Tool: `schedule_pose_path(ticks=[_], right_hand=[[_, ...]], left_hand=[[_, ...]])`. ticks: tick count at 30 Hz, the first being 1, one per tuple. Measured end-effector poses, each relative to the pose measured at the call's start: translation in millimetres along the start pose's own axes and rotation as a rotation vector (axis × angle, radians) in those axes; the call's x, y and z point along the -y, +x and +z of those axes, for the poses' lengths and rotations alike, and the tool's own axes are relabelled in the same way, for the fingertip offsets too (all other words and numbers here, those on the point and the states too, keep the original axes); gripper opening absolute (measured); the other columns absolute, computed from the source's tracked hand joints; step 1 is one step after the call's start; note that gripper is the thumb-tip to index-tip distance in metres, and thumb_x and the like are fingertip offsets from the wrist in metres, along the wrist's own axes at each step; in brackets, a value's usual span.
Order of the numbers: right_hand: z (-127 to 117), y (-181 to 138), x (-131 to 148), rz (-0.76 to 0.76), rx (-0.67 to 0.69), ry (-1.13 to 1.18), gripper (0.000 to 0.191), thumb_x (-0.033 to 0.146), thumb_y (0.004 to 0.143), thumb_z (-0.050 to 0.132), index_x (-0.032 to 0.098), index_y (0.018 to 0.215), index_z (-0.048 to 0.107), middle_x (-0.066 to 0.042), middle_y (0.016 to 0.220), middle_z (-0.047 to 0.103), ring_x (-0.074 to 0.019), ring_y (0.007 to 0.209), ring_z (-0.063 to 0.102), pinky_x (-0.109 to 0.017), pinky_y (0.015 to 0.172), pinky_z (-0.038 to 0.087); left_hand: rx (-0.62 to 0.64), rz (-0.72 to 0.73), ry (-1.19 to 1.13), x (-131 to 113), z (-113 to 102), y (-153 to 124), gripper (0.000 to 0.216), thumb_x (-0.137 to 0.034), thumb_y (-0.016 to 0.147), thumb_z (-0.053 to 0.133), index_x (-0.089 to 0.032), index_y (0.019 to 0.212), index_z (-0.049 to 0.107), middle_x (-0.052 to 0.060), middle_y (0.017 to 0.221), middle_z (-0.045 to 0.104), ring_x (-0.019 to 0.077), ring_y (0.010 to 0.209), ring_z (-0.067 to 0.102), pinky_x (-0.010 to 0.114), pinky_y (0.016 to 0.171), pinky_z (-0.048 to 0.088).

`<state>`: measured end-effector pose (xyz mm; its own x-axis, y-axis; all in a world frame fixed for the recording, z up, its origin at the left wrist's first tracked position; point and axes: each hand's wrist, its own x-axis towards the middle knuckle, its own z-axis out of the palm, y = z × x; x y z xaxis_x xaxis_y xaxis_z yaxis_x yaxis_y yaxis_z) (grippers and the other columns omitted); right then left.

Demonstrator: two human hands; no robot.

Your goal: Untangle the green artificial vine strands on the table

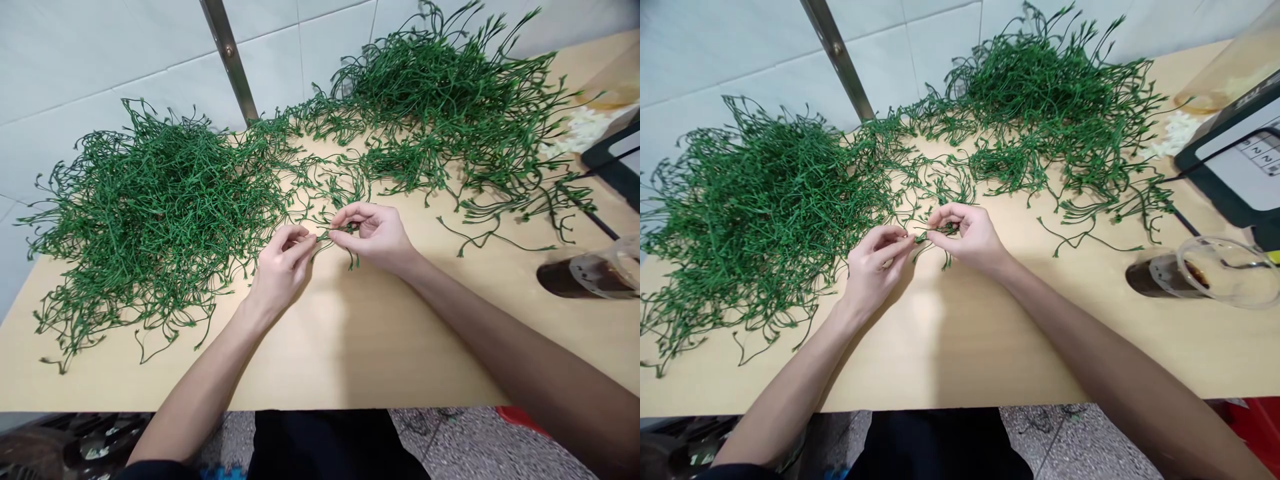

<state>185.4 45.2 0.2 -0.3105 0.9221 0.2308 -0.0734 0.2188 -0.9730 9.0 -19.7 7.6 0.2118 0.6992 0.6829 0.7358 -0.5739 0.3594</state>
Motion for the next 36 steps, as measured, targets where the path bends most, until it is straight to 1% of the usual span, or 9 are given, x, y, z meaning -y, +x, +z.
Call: schedule_pose_path(ticks=[3, 6, 9, 12, 17, 19, 26, 31, 36], right_hand=[[-1, 0, 1, 0.025, 0.005, 0.011, 0.021, 0.022, 0.063, 0.081, 0.017, 0.078, 0.066, -0.004, 0.077, 0.069, -0.0171, 0.075, 0.067, -0.029, 0.069, 0.055], [-2, 0, 1, 0.044, 0.009, 0.018, 0.024, 0.026, 0.064, 0.081, 0.016, 0.083, 0.069, -0.005, 0.08, 0.071, -0.0186, 0.076, 0.069, -0.031, 0.071, 0.057], [-1, 0, 0, 0.04, 0.017, -0.012, 0.022, 0.029, 0.066, 0.08, 0.016, 0.083, 0.073, -0.007, 0.082, 0.073, -0.0203, 0.079, 0.07, -0.035, 0.076, 0.058], [0, -1, 0, 0.027, 0.042, -0.05, 0.017, 0.03, 0.066, 0.08, 0.017, 0.076, 0.075, -0.006, 0.08, 0.074, -0.0202, 0.079, 0.069, -0.035, 0.079, 0.058], [2, -2, 4, 0.054, 0.099, -0.037, 0.015, 0.027, 0.066, 0.079, 0.016, 0.074, 0.073, -0.005, 0.075, 0.073, -0.0179, 0.073, 0.067, -0.034, 0.075, 0.057], [2, -2, 5, 0.075, 0.114, -0.014, 0.016, 0.029, 0.066, 0.079, 0.016, 0.074, 0.073, -0.005, 0.074, 0.072, -0.0175, 0.072, 0.066, -0.033, 0.072, 0.057], [1, -1, 7, 0.149, 0.106, 0.045, 0.025, 0.033, 0.059, 0.085, 0.016, 0.07, 0.07, -0.005, 0.073, 0.072, -0.0165, 0.07, 0.066, -0.03, 0.069, 0.056], [1, -1, 9, 0.18, 0.114, 0.048, 0.023, 0.029, 0.058, 0.084, 0.016, 0.07, 0.07, -0.004, 0.071, 0.071, -0.0146, 0.064, 0.064, -0.028, 0.064, 0.054], [2, -2, 11, 0.195, 0.112, 0.038, 0.02, 0.025, 0.057, 0.082, 0.015, 0.069, 0.068, -0.002, 0.066, 0.068, -0.0129, 0.059, 0.061, -0.026, 0.057, 0.049]], left_hand=[[0.04, -0.044, 0.025, -1, -1, 1, 0.01, -0.017, 0.09, 0.063, -0.014, 0.095, 0.071, 0.009, 0.097, 0.064, 0.0114, 0.074, 0.061, 0.025, 0.068, 0.054], [0.086, -0.095, 0.033, -4, -2, 3, 0.013, -0.02, 0.092, 0.06, -0.015, 0.088, 0.071, 0.007, 0.092, 0.062, 0.0122, 0.073, 0.059, 0.027, 0.067, 0.053], [0.141, -0.126, -0.011, -7, -3, 5, 0.017, -0.02, 0.092, 0.058, -0.016, 0.079, 0.068, 0.006, 0.086, 0.062, 0.0157, 0.081, 0.059, 0.03, 0.076, 0.053], [0.192, -0.195, -0.092, -8, -6, 6, 0.019, -0.021, 0.092, 0.059, -0.018, 0.076, 0.069, 0.006, 0.09, 0.062, 0.0181, 0.09, 0.058, 0.034, 0.085, 0.051], [0.139, -0.326, -0.232, -7, -8, 6, 0.02, -0.031, 0.09, 0.064, -0.023, 0.076, 0.077, 0.007, 0.108, 0.066, 0.0223, 0.101, 0.057, 0.043, 0.092, 0.05], [0.145, -0.374, -0.342, -6, -7, 6, 0.02, -0.033, 0.09, 0.064, -0.025, 0.081, 0.079, 0.007, 0.108, 0.068, 0.0231, 0.102, 0.06, 0.045, 0.094, 0.051], [0.115, -0.553, -0.722, -3, -1, 6, 0.028, -0.045, 0.09, 0.063, -0.024, 0.093, 0.079, 0.009, 0.106, 0.069, 0.0221, 0.107, 0.065, 0.039, 0.095, 0.056], [0.108, -0.53, -0.692, -4, -5, 7, 0.028, -0.043, 0.091, 0.061, -0.024, 0.103, 0.077, 0.01, 0.111, 0.068, 0.0225, 0.111, 0.064, 0.036, 0.091, 0.058], [0.081, -0.408, -0.548, -3, -8, 8, 0.025, -0.027, 0.086, 0.068, -0.025, 0.11, 0.074, 0.009, 0.115, 0.068, 0.0207, 0.104, 0.065, 0.03, 0.078, 0.057]])
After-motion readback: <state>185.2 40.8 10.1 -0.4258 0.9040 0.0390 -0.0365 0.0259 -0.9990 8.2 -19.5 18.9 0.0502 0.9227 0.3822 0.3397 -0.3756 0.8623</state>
